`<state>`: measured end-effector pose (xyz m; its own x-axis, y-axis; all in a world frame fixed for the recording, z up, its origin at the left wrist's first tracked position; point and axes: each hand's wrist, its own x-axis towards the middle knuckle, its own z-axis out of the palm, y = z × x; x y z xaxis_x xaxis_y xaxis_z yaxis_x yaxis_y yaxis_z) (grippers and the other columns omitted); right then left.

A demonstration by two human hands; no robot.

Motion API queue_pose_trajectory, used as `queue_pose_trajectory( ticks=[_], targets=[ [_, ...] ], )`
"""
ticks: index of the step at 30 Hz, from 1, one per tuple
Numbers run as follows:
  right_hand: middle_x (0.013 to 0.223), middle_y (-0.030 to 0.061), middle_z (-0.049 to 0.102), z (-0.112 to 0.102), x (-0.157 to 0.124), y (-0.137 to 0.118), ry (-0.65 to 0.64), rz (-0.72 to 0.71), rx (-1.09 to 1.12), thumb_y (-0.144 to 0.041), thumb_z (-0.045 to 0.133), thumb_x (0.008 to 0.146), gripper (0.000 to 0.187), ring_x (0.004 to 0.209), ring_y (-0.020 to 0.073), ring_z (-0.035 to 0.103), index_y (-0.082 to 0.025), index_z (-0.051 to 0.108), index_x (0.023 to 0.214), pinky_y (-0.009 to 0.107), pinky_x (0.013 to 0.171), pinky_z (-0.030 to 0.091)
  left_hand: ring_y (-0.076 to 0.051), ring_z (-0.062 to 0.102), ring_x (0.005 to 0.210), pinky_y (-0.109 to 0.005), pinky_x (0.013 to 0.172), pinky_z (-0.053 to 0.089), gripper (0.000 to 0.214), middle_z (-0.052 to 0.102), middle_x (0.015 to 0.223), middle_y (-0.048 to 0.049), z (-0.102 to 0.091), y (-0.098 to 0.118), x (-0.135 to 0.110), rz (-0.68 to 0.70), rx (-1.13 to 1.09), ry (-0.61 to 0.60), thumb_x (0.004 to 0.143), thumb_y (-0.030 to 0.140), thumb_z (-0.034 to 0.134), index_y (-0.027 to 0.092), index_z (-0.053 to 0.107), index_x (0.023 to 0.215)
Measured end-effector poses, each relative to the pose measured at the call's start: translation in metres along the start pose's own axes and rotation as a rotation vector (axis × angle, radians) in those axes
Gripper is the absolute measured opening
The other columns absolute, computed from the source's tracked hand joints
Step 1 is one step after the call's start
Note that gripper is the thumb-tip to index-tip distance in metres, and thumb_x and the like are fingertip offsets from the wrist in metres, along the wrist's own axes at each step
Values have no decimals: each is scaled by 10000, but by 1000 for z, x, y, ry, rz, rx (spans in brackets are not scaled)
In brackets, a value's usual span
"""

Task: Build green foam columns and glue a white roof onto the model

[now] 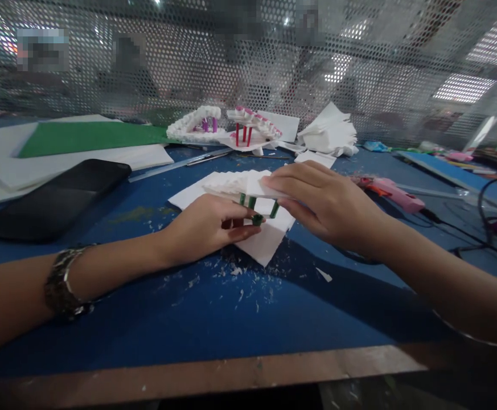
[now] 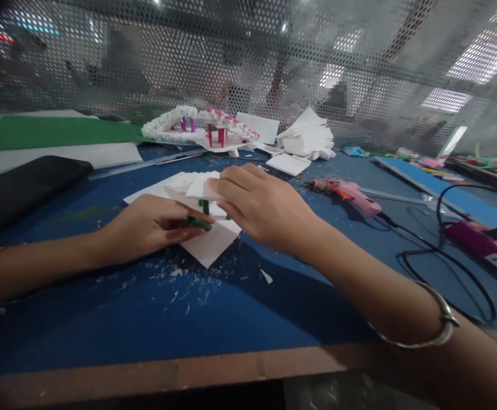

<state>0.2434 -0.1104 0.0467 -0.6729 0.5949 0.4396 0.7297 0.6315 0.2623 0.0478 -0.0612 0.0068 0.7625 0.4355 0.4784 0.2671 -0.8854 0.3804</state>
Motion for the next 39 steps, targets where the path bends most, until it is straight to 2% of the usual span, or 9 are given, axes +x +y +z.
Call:
queue_pose_trajectory(
  ticks=[5,10,15,18,23,29,32,36,39],
  targets=[
    [1028,127,602,-1,0,0,-9,-25,-10,-224,321,887,309,927,229,534,-108,555,1053,385,792,452,-96,529,532,-191,504,365,240,644,611,-1,0,1,-1,-33,-11,-12,814,312,495,172,688,799],
    [1084,111,572,3,-2,4,5,23,76,-247,345,885,305,990,222,515,-141,519,1113,400,860,425,-84,491,479,-189,479,344,255,624,566,2,0,2,0,-28,7,-7,816,302,485,148,688,811],
    [1122,140,539,7,-4,5,29,18,98,-234,379,863,344,1051,244,487,-124,458,1179,440,892,399,-84,515,498,-182,485,349,244,634,586,-1,1,0,0,-21,-6,-15,814,293,490,144,683,810],
    [1131,132,534,6,-4,5,40,19,112,-227,400,849,357,1076,246,475,-150,440,1196,445,897,399,-86,521,496,-187,478,350,257,655,622,-15,1,0,-1,-41,0,-26,817,308,485,145,684,817],
    [1087,115,562,6,-3,8,28,19,120,-235,366,865,319,1036,235,511,-168,467,1159,436,864,426,-111,575,584,-196,518,378,245,677,692,-16,1,0,1,-63,-17,-23,814,308,488,164,679,867],
    [1085,106,583,6,-2,10,22,28,130,-253,355,872,302,1051,237,514,-184,482,1136,447,888,412,-89,530,497,-185,486,352,269,627,546,17,2,2,5,-138,-48,-56,822,319,485,154,690,772],
    [1087,116,582,6,-2,10,16,55,136,-256,352,872,304,1045,239,519,-180,490,1132,443,878,418,-88,543,514,-182,487,346,247,640,581,13,2,3,4,-62,55,-17,829,311,486,162,682,823],
    [1089,125,578,6,-2,10,45,86,160,-249,353,871,306,1038,237,522,-175,497,1131,437,865,428,-111,604,667,-189,506,343,256,680,742,-15,3,7,-3,254,353,40,875,279,416,189,643,953],
    [1090,118,583,7,-2,10,41,71,154,-258,357,870,306,1044,238,521,-189,497,1133,440,867,428,-98,605,647,-189,491,342,275,674,728,-4,3,7,-7,351,423,67,896,253,372,179,632,948]
  ],
)
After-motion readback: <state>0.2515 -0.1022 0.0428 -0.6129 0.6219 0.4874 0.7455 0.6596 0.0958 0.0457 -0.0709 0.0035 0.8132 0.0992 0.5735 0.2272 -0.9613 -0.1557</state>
